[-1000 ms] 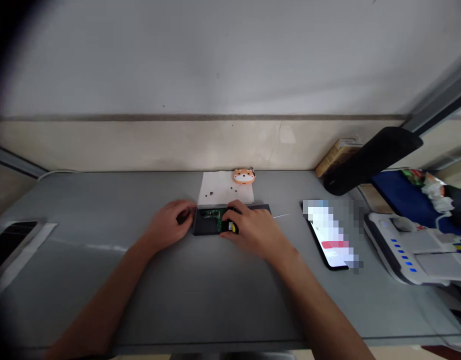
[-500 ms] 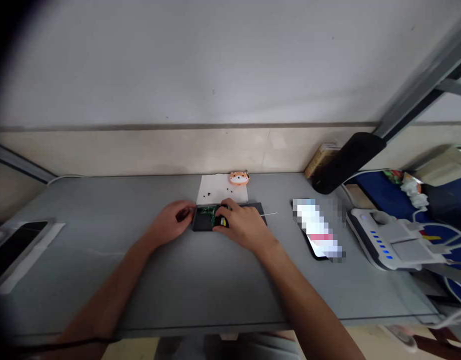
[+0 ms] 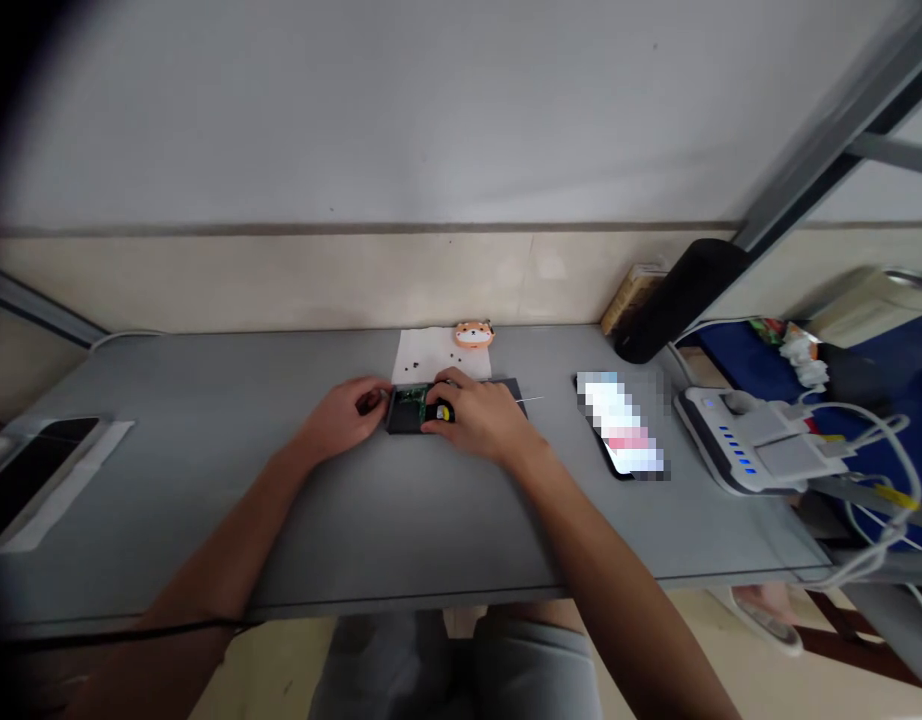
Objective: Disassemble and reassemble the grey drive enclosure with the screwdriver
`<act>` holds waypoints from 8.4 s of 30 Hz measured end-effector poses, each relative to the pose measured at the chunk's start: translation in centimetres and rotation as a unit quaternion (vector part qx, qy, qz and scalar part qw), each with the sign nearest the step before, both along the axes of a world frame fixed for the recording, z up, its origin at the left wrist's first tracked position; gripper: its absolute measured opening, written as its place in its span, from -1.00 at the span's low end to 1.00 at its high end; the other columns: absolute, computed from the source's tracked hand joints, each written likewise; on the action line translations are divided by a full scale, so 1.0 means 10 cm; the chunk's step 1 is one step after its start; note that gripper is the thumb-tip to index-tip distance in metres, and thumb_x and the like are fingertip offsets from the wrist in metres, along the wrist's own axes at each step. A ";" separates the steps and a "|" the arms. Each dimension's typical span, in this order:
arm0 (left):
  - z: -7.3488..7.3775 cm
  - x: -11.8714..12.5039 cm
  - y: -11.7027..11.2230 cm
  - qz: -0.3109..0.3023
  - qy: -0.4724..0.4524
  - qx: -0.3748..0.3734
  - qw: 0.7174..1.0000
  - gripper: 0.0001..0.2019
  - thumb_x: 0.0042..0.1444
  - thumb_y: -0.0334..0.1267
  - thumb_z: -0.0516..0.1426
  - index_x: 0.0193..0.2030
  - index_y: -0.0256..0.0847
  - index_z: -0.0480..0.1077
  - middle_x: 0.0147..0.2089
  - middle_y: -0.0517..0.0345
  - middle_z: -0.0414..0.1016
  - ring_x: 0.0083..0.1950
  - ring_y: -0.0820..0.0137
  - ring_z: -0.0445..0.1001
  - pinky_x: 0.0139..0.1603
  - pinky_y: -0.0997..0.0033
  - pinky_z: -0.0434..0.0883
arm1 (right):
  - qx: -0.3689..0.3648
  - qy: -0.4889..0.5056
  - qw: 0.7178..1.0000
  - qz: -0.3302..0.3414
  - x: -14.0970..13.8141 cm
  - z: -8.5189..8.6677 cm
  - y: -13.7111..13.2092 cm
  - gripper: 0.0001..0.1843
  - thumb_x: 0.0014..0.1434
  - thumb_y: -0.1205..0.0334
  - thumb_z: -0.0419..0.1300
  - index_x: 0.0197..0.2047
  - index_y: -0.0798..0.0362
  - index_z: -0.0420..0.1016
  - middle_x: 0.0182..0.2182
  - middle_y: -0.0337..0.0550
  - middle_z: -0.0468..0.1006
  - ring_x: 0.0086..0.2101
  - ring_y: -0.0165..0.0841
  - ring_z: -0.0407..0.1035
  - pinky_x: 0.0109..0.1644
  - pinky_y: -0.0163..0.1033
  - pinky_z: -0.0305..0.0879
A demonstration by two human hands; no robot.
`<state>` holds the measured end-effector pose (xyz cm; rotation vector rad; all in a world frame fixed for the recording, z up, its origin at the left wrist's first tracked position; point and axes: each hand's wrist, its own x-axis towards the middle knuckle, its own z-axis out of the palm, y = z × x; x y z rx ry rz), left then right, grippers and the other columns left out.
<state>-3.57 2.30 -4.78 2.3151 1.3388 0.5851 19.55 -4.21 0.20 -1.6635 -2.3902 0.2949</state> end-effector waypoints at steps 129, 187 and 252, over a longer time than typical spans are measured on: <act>-0.05 0.34 -0.22 -0.114 -0.028 0.075 0.990 -0.63 0.30 -0.11 0.20 0.19 -0.08 0.35 0.19 -0.03 0.55 0.23 0.10 0.47 0.32 -0.05 0.27 | 0.103 0.608 0.674 -0.406 0.25 -0.06 0.25 -0.47 0.20 -0.30 0.12 -0.42 0.02 0.44 -0.65 -0.32 0.29 -0.65 -0.45 0.17 -0.61 -0.30 0.06; -0.09 0.29 -0.10 -0.070 -0.092 0.195 0.974 -0.83 0.38 -0.16 0.14 -0.15 -0.05 0.58 -0.11 0.14 0.64 -0.07 0.30 0.59 0.15 0.11 0.33 | 0.119 0.590 0.736 -0.310 0.06 -0.01 0.18 -0.55 0.21 -0.16 0.08 -0.49 0.02 0.42 -0.56 -0.27 0.40 -0.51 -0.44 0.30 -0.47 -0.34 0.25; -0.06 0.32 -0.15 -0.130 -0.010 0.093 0.987 -0.54 0.23 -0.17 0.24 0.26 -0.07 0.39 0.14 -0.01 0.59 0.18 0.09 0.52 0.27 -0.02 0.34 | 0.271 0.392 0.857 -0.196 0.03 -0.07 0.00 -0.60 0.35 0.01 0.04 -0.46 0.01 0.39 -0.63 -0.31 0.35 -0.57 -0.46 0.17 -0.45 -0.30 0.10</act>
